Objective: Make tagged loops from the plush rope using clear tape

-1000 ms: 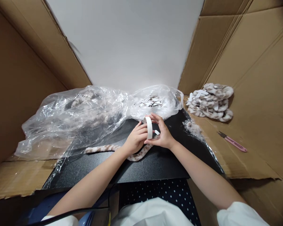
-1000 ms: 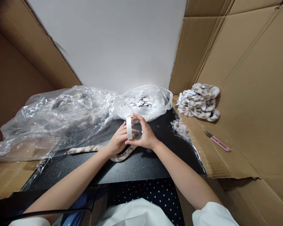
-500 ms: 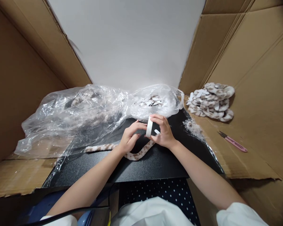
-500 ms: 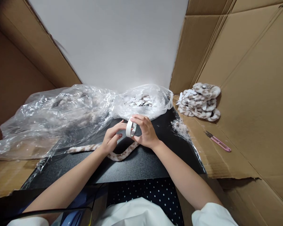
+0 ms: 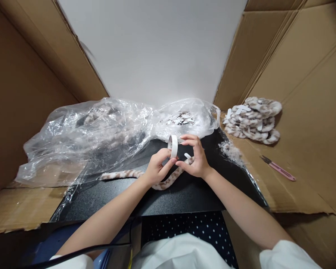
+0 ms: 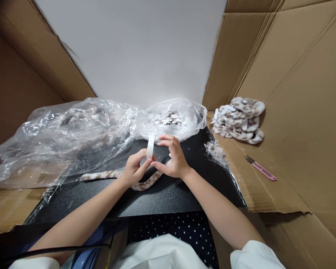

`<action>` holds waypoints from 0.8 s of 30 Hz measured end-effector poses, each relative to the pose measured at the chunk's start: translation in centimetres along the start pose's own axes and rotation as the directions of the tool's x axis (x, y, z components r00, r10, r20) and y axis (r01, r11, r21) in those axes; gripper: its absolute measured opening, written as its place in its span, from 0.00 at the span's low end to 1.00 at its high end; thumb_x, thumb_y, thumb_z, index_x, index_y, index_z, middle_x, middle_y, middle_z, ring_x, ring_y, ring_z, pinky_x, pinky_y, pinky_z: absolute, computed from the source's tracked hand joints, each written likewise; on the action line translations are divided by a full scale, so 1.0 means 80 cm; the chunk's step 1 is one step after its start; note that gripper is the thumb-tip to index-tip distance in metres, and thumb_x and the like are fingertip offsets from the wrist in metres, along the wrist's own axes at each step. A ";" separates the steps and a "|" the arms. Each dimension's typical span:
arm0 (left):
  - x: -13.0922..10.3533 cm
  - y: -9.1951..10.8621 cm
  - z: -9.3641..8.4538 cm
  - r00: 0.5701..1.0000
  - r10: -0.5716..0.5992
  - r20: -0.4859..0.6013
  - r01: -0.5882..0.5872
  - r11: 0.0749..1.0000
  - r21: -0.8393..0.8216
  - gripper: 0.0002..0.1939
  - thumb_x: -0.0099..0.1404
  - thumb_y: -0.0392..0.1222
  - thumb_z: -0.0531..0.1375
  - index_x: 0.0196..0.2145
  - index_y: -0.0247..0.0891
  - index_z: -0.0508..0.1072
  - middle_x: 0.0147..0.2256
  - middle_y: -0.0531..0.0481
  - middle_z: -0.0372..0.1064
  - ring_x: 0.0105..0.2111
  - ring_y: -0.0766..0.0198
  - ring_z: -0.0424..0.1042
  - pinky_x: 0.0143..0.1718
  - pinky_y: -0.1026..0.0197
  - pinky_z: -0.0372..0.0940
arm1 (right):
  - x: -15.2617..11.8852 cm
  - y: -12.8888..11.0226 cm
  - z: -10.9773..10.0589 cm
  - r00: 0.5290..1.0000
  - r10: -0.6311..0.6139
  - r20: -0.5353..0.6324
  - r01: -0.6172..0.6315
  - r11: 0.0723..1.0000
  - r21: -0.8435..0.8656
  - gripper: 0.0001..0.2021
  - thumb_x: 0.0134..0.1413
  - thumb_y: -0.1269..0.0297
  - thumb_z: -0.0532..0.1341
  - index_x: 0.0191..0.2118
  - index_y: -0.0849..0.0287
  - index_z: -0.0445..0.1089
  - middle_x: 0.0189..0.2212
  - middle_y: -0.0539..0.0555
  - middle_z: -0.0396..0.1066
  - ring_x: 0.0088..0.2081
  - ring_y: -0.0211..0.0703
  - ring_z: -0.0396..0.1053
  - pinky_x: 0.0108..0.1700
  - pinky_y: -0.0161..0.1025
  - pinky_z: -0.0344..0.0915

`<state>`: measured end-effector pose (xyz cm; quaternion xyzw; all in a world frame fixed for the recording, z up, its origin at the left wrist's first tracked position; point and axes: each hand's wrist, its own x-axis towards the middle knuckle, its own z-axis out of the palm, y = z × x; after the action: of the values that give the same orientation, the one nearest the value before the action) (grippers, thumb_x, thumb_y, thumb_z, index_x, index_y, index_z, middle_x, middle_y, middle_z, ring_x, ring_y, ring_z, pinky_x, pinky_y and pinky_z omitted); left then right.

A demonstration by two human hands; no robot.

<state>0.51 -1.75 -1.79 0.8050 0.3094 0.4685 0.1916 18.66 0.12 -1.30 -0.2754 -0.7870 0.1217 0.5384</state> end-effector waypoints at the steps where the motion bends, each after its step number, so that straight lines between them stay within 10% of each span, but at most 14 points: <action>1: 0.000 -0.001 0.000 1.000 0.004 -0.005 -0.004 1.000 0.029 0.11 0.70 0.43 0.52 0.32 0.37 0.69 0.29 0.49 0.68 0.30 0.64 0.67 0.34 0.61 0.63 | 0.001 -0.002 -0.001 1.000 0.016 -0.015 -0.016 1.000 -0.003 0.19 0.50 0.53 0.65 0.46 0.49 0.62 0.48 0.57 0.67 0.51 0.56 0.65 0.53 0.57 0.62; 24: 0.007 -0.023 0.000 0.985 0.090 0.148 -0.139 0.921 0.363 0.12 0.71 0.39 0.49 0.29 0.39 0.62 0.22 0.55 0.59 0.25 0.65 0.59 0.33 0.61 0.56 | 0.013 0.007 -0.005 0.991 0.090 0.100 -0.082 0.993 -0.083 0.05 0.55 0.63 0.64 0.30 0.54 0.68 0.33 0.52 0.71 0.41 0.48 0.67 0.46 0.47 0.61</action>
<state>0.16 -0.07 -2.55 0.8719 0.3319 0.3589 0.0271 18.89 1.13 -0.61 -0.3235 -0.8053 0.1279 0.4800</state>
